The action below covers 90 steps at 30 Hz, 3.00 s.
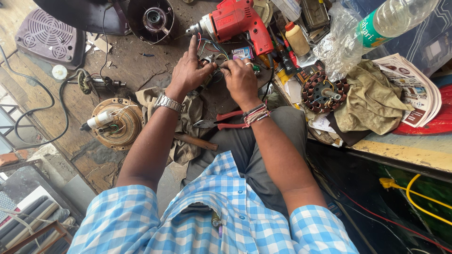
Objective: The person sits on the floor and works on a small electrical motor, using pliers to strip and twist wires. They repeatedly adjust and connect wires to the motor terminals while holding the motor steady with their left hand.
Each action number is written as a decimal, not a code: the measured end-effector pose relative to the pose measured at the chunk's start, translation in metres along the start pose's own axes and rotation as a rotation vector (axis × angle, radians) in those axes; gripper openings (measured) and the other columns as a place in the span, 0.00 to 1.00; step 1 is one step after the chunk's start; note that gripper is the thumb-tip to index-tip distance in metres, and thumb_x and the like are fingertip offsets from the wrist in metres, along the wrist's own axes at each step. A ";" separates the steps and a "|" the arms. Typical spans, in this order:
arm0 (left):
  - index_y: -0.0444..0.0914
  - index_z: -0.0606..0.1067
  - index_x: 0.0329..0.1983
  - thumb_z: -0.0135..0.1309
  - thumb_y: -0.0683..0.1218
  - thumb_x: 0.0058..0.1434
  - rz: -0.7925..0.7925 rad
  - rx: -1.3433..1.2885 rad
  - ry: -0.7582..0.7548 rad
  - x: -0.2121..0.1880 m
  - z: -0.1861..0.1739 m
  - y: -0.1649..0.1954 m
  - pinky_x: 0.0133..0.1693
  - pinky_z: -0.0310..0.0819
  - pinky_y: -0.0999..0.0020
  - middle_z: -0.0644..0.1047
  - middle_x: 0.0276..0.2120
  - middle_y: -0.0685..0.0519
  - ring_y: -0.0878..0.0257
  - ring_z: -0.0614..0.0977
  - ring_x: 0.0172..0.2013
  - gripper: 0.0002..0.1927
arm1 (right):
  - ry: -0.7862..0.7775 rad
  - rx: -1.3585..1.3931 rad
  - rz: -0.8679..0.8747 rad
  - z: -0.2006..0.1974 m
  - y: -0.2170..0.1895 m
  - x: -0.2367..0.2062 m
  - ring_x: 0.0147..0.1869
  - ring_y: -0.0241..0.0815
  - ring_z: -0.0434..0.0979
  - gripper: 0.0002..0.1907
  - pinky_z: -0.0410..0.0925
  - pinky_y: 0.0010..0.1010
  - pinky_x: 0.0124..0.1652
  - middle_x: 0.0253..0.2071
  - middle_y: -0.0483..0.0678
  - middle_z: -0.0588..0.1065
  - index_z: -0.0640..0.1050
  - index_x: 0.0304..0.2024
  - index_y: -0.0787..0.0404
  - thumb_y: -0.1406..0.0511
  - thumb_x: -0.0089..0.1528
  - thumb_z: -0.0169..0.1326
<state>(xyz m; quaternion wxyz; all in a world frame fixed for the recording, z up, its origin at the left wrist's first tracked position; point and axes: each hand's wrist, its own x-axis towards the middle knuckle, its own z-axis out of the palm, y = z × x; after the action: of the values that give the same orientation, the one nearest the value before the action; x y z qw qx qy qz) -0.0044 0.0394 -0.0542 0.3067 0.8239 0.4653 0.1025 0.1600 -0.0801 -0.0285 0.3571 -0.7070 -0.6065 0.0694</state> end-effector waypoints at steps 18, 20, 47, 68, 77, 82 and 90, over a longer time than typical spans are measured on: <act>0.40 0.45 0.79 0.60 0.67 0.56 -0.078 0.006 0.008 0.000 -0.006 0.011 0.49 0.74 0.50 0.76 0.53 0.40 0.45 0.81 0.51 0.57 | -0.178 0.930 0.675 0.029 0.026 -0.014 0.30 0.30 0.79 0.08 0.71 0.23 0.26 0.32 0.43 0.80 0.81 0.43 0.65 0.70 0.61 0.61; 0.40 0.45 0.79 0.59 0.67 0.56 -0.077 0.006 0.002 0.001 -0.006 0.012 0.49 0.74 0.50 0.76 0.53 0.40 0.44 0.80 0.51 0.57 | -0.168 1.018 0.692 0.033 0.022 -0.014 0.30 0.31 0.79 0.08 0.71 0.23 0.26 0.32 0.43 0.80 0.81 0.42 0.66 0.70 0.62 0.62; 0.48 0.49 0.79 0.56 0.68 0.54 -0.178 0.000 -0.100 0.003 -0.016 0.019 0.54 0.71 0.49 0.73 0.57 0.35 0.40 0.76 0.57 0.53 | 0.022 0.484 0.418 0.034 0.008 -0.017 0.39 0.39 0.82 0.15 0.73 0.30 0.41 0.35 0.48 0.81 0.80 0.43 0.63 0.63 0.57 0.67; 0.48 0.51 0.78 0.54 0.68 0.54 -0.195 0.005 -0.096 0.001 -0.018 0.028 0.55 0.70 0.49 0.72 0.60 0.37 0.41 0.76 0.59 0.52 | -0.015 0.876 0.400 0.040 0.014 -0.011 0.35 0.31 0.76 0.08 0.69 0.26 0.36 0.35 0.41 0.80 0.81 0.42 0.60 0.65 0.63 0.64; 0.48 0.52 0.78 0.54 0.68 0.54 -0.206 0.002 -0.092 0.001 -0.019 0.029 0.55 0.71 0.50 0.73 0.58 0.36 0.41 0.77 0.57 0.52 | 0.193 -0.056 -0.026 0.039 0.006 -0.016 0.41 0.56 0.78 0.11 0.71 0.43 0.41 0.38 0.53 0.77 0.75 0.38 0.61 0.65 0.58 0.63; 0.49 0.52 0.78 0.56 0.68 0.53 -0.196 -0.016 -0.072 -0.004 -0.021 0.029 0.54 0.71 0.49 0.74 0.57 0.36 0.40 0.76 0.57 0.51 | -0.265 1.090 0.853 0.033 0.028 -0.019 0.24 0.37 0.68 0.09 0.58 0.27 0.20 0.31 0.49 0.78 0.79 0.41 0.58 0.62 0.61 0.60; 0.49 0.52 0.78 0.55 0.68 0.53 -0.202 -0.006 -0.074 -0.003 -0.022 0.031 0.53 0.71 0.49 0.73 0.58 0.37 0.40 0.76 0.56 0.51 | -0.404 1.579 1.062 0.030 0.032 -0.009 0.26 0.31 0.68 0.09 0.56 0.17 0.21 0.31 0.44 0.75 0.79 0.39 0.57 0.59 0.64 0.59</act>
<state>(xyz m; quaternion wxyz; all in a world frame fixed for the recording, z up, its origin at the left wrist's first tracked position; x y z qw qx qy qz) 0.0054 0.0343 -0.0177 0.3350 0.7752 0.5339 0.0422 0.1682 -0.0761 -0.0725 0.5397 -0.4203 -0.0371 0.7285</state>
